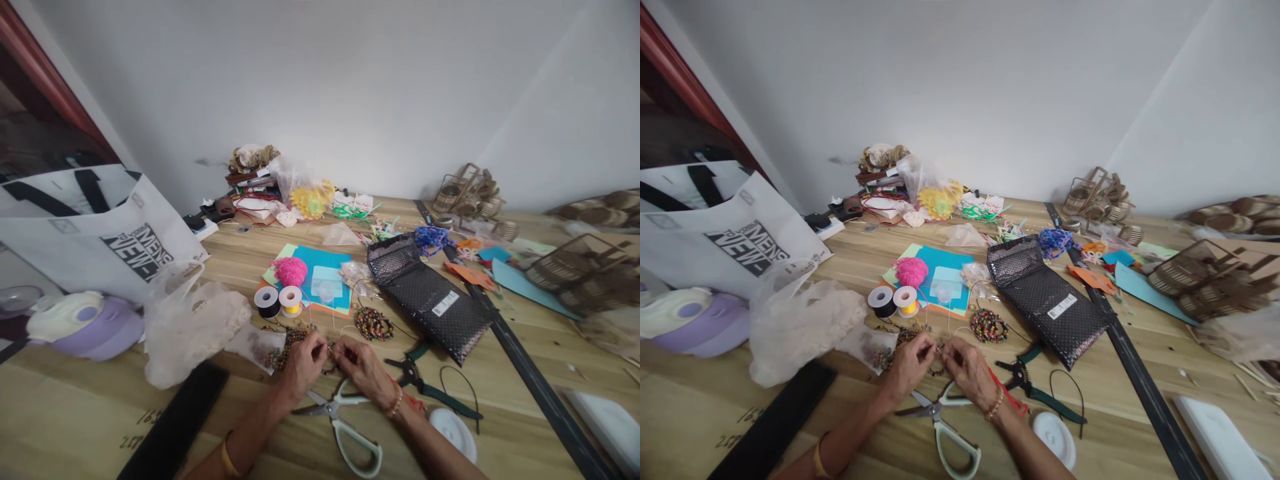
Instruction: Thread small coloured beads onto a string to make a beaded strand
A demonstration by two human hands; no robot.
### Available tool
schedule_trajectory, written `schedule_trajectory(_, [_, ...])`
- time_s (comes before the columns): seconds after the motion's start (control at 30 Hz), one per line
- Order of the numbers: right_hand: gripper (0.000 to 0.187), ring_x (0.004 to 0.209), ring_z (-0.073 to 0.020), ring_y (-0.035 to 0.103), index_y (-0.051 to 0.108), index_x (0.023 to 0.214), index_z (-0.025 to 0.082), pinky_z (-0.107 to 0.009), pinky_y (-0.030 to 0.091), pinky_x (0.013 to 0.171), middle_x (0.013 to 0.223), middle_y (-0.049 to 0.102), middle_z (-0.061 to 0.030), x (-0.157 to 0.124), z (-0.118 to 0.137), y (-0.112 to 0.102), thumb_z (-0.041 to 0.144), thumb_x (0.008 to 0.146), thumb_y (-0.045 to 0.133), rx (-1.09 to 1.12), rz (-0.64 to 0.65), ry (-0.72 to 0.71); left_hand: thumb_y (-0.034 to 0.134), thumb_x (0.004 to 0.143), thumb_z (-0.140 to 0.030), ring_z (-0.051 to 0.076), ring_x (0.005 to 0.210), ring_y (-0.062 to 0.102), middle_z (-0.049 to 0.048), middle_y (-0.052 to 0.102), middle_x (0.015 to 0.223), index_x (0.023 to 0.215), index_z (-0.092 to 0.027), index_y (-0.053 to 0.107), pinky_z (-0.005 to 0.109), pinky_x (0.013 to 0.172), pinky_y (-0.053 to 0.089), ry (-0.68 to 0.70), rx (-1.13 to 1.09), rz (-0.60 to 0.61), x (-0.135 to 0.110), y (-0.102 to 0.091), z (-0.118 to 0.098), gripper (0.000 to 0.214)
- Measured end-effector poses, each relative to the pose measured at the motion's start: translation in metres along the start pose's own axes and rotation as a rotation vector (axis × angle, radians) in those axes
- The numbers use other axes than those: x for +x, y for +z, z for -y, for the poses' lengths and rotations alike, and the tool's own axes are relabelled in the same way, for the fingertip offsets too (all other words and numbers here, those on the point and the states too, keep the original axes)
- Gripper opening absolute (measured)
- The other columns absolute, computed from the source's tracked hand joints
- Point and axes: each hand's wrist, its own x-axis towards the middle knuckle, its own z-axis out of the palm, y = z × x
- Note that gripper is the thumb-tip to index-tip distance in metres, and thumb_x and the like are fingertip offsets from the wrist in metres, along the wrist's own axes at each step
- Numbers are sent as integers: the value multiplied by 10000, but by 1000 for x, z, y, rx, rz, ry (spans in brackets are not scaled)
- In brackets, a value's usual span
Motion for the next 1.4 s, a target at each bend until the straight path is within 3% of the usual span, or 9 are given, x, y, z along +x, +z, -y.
schedule_trajectory(0.2, [244, 624, -132, 517, 641, 804, 160, -226, 381, 567, 719, 592, -21, 1, 5, -7, 323, 907, 493, -54, -97, 6, 457, 828, -146, 156, 621, 664, 33, 681, 678, 767, -190, 550, 216, 582, 466, 55, -76, -1, 1, -5, -2, 119])
schedule_trajectory(0.33, [208, 589, -122, 539, 629, 833, 167, -216, 395, 519, 759, 616, -27, 0, 11, -7, 327, 886, 509, -21, -186, 40, 447, 837, -149, 159, 616, 664, 30, 680, 679, 774, -190, 559, 221, 574, 459, 70, -51, 14, -1, -5, -2, 135])
schedule_trajectory(0.5, [231, 370, -94, 500, 539, 807, 179, -190, 361, 359, 558, 543, 40, 1, 7, 4, 407, 820, 573, 274, -80, 225, 443, 856, -158, 158, 654, 650, 29, 680, 713, 780, -195, 581, 231, 616, 463, 126, 22, 35, -2, -4, -5, 161])
schedule_trajectory(0.77, [400, 405, -96, 521, 520, 741, 182, -205, 404, 397, 562, 569, 33, 6, -2, 8, 563, 734, 639, 522, 8, 280, 459, 856, -126, 168, 714, 610, 46, 636, 753, 761, -184, 590, 254, 662, 468, 218, 29, 40, -1, -6, -9, 172])
schedule_trajectory(1.0, [334, 451, -83, 423, 530, 709, 167, -201, 339, 448, 547, 508, 40, 5, -3, 7, 482, 805, 583, 419, 12, 197, 478, 805, -67, 161, 758, 601, 44, 610, 764, 706, -184, 546, 257, 708, 493, 276, -55, -28, 1, -6, -9, 168])
schedule_trajectory(1.2, [206, 490, -88, 402, 532, 691, 158, -203, 293, 474, 546, 479, 42, 3, 2, 1, 308, 833, 526, 228, 23, 131, 446, 805, -70, 159, 756, 618, 53, 620, 768, 721, -191, 540, 257, 703, 515, 354, 35, -22, -1, -2, -2, 175])
schedule_trajectory(1.4, [171, 509, -90, 410, 543, 669, 155, -197, 300, 489, 546, 483, 41, 2, 6, -2, 213, 825, 505, 150, 9, 76, 461, 758, -76, 156, 721, 638, 46, 648, 740, 697, -197, 544, 251, 681, 517, 284, 10, -41, -2, 2, 0, 159])
